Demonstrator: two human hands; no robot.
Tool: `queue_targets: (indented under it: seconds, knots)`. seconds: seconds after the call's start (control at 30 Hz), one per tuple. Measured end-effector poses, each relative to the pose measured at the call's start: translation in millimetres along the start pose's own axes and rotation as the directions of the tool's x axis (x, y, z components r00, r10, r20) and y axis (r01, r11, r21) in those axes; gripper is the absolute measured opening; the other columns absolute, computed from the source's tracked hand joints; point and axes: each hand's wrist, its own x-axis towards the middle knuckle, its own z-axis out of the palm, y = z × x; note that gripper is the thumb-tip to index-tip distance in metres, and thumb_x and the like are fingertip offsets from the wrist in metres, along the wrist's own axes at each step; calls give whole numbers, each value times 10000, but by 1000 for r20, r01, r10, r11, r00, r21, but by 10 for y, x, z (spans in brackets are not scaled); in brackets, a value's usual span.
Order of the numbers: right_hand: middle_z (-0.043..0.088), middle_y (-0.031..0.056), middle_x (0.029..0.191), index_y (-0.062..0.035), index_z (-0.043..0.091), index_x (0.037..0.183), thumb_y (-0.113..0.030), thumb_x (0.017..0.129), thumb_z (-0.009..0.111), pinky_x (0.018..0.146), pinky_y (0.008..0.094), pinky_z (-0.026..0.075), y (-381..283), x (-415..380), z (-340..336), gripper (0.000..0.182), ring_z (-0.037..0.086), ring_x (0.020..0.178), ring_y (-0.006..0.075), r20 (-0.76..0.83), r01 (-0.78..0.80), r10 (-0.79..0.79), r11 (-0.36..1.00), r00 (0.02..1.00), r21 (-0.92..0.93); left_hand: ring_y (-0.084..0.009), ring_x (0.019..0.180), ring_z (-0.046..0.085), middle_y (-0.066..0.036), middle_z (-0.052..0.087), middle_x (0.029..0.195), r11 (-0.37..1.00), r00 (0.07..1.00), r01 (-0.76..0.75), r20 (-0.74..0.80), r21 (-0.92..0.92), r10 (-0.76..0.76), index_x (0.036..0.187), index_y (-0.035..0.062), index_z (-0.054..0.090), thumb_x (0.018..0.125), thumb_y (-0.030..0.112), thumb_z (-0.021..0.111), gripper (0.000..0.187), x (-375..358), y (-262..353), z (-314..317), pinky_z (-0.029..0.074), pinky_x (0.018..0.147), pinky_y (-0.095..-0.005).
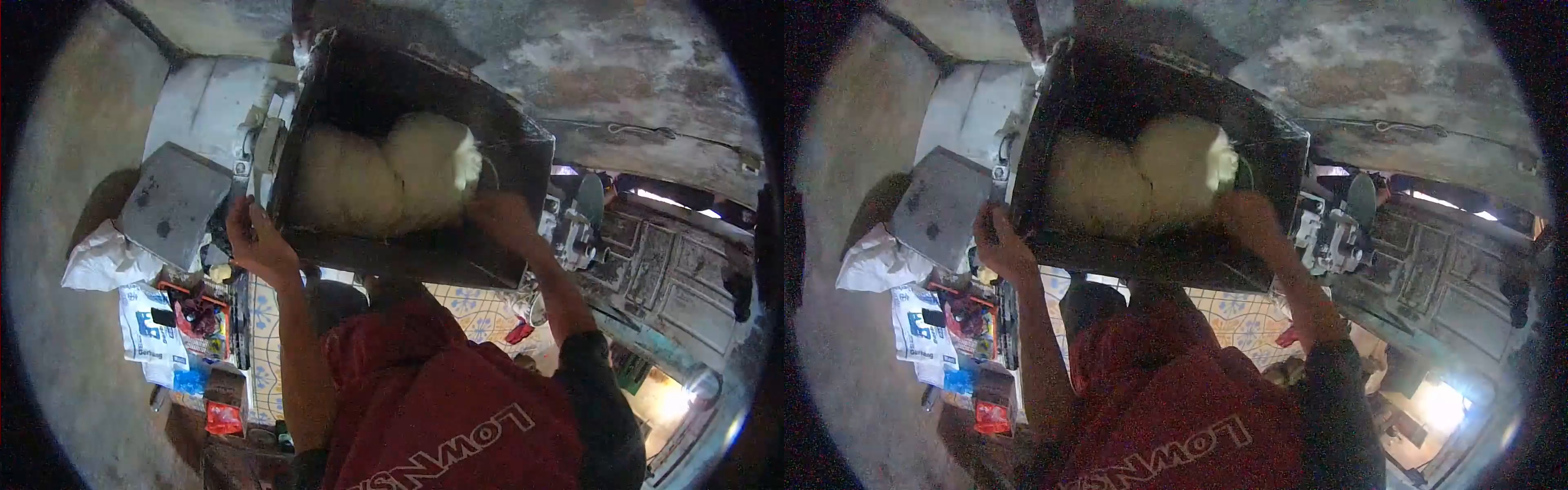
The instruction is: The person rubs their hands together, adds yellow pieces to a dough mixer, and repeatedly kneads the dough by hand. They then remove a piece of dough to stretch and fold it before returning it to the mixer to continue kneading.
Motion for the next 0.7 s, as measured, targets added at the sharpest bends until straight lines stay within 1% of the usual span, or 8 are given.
queue_targets:
  seconds: [0.03, 0.13, 0.23, 0.37, 0.5, 0.6, 0.67, 0.7]
  knots:
    - [632, 108, 882, -84, 662, 835, -309, 893, 573, 675, 352, 479, 40, -20, -21, 249, 618, 780, 211, -150, -90, 83, 995, 985, -42, -206, 972, 583, -141, 619, 1061, 1000, 1000, -4, -8, 10, 4, 1114, -61, 572, 900, 74, 553, 254, -9, -9, -4, 466, 846, -315]
    - [618, 44, 875, -86, 648, 861, -285, 893, 589, 646, 302, 475, -198, 0, -527, 210, 589, 709, 178, 180, -388, 349, 739, 920, 550, -202, 964, 586, -138, 619, 1057, 999, 999, -39, -13, 35, 40, 1111, -61, 571, 899, 72, 559, 250, 20, -47, -7, 473, 839, -312]
    - [616, 78, 921, -38, 628, 1010, -334, 887, 595, 737, 374, 487, 105, 239, -311, 322, 589, 798, 176, -53, 23, 61, 410, 997, 912, -204, 939, 600, -149, 625, 1055, 999, 999, 32, -36, -26, -33, 1106, -76, 570, 895, 61, 564, 252, -20, 92, 16, 478, 852, -318]
    - [621, 106, 951, -40, 621, 1021, -327, 868, 601, 777, 389, 488, 314, 745, 658, 326, 597, 864, 217, -51, -6, 136, 391, 989, 921, -209, 937, 608, -153, 636, 1033, 992, 994, -105, -2, 65, 105, 1089, -74, 583, 899, 74, 557, 241, 16, -75, -28, 484, 852, -313]
    - [633, 139, 949, -43, 624, 1005, -312, 848, 602, 793, 409, 498, 650, 756, 1274, 313, 615, 900, 269, -32, -183, 189, 974, 981, 131, -214, 953, 609, -151, 641, 1025, 985, 992, -117, -37, 128, 122, 1086, -61, 591, 899, 73, 555, 232, 59, -24, -8, 487, 847, -309]
    - [635, 174, 911, -39, 621, 984, -289, 835, 599, 800, 432, 505, 525, 651, 534, 291, 621, 930, 321, -105, -320, 312, 945, 944, -71, -215, 962, 606, -151, 638, 1030, 993, 996, -86, 0, 78, 87, 1093, -54, 589, 903, 81, 557, 236, 20, -35, 15, 487, 848, -311]
    - [631, 163, 812, -62, 619, 937, -243, 821, 597, 695, 437, 533, 663, 520, 279, 217, 638, 821, 347, -371, -139, 1, 928, 929, -346, -212, 965, 603, -149, 635, 1033, 996, 998, -61, 0, 66, 61, 1097, -50, 588, 907, 91, 559, 239, 28, -19, -36, 488, 846, -311]
    - [630, 172, 879, -57, 625, 965, -249, 829, 580, 706, 454, 516, 556, 457, 87, 239, 624, 832, 360, -346, -235, 83, 875, 934, -423, -210, 965, 601, -146, 633, 1035, 994, 998, -64, -5, 86, 65, 1099, -48, 586, 908, 95, 560, 240, 15, -17, -34, 489, 844, -311]
